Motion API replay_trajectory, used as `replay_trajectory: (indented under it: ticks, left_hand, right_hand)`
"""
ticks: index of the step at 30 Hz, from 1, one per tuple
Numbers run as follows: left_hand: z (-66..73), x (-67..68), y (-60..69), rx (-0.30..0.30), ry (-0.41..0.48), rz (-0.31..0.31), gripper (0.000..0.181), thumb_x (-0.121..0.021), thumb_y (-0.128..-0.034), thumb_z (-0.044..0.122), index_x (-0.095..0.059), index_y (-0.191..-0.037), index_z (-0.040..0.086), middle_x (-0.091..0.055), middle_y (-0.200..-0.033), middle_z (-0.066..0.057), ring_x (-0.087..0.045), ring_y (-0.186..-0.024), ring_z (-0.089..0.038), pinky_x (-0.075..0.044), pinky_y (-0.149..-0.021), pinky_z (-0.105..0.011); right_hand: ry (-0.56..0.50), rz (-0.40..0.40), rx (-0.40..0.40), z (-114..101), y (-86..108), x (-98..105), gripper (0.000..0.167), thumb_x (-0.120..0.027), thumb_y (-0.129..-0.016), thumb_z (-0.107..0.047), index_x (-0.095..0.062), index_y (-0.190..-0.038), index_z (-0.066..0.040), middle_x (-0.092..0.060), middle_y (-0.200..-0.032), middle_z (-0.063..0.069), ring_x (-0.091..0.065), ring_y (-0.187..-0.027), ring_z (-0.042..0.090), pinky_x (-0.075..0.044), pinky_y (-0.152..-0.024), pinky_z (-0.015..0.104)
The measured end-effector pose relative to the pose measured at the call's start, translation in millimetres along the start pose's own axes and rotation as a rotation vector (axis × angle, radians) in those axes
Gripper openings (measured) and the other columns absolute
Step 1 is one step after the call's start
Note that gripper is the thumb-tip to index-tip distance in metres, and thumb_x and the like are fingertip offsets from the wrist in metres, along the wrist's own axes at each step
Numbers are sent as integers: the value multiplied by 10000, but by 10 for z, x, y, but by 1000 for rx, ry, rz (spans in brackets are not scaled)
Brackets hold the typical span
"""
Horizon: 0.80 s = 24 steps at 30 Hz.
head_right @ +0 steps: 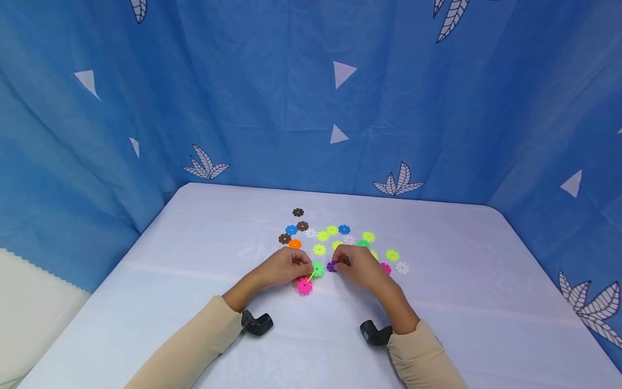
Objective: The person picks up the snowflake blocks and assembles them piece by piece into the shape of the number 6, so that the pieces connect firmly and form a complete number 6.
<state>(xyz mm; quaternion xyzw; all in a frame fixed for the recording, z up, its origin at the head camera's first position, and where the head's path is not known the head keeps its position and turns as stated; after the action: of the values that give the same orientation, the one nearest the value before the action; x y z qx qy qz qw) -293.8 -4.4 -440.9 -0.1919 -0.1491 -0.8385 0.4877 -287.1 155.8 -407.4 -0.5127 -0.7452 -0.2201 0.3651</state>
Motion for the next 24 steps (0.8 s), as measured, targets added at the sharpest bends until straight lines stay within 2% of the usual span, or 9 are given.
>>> replay_trajectory:
  ticks: [10,24]
  left_hand:
    - [-30,22,-18,18,-7,9,112,-703,-946,229,-748,-900,137,-665,-769,31,-565,-695,-126,-463,-679,-288]
    - [-23,7,-19,30,15,-23,127,-680,-962,206,-736,-893,116,-640,-735,22,-529,-655,-113,-439,-659,-277]
  right_hand:
    - [18,-15,44,-103,-7,-51,184,-769,-880,6,-680,-946,-142,-664,-892,-60,-622,-879,157,-563,-802,334]
    - [9,-12,94,-158,-9,-68,170,-769,-878,10,-702,-938,-135,-659,-903,-62,-606,-869,148,-549,-797,307]
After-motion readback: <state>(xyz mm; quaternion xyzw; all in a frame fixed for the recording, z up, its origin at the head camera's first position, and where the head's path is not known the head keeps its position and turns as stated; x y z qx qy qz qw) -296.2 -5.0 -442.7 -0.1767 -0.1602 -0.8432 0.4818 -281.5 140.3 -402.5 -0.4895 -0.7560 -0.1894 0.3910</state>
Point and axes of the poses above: each hand's wrist, its own y-axis away from the middle knuckle, its own x-axis out of the back of the hand, z = x × y, the point moved 9 cm from there along -y, towards the middle knuckle
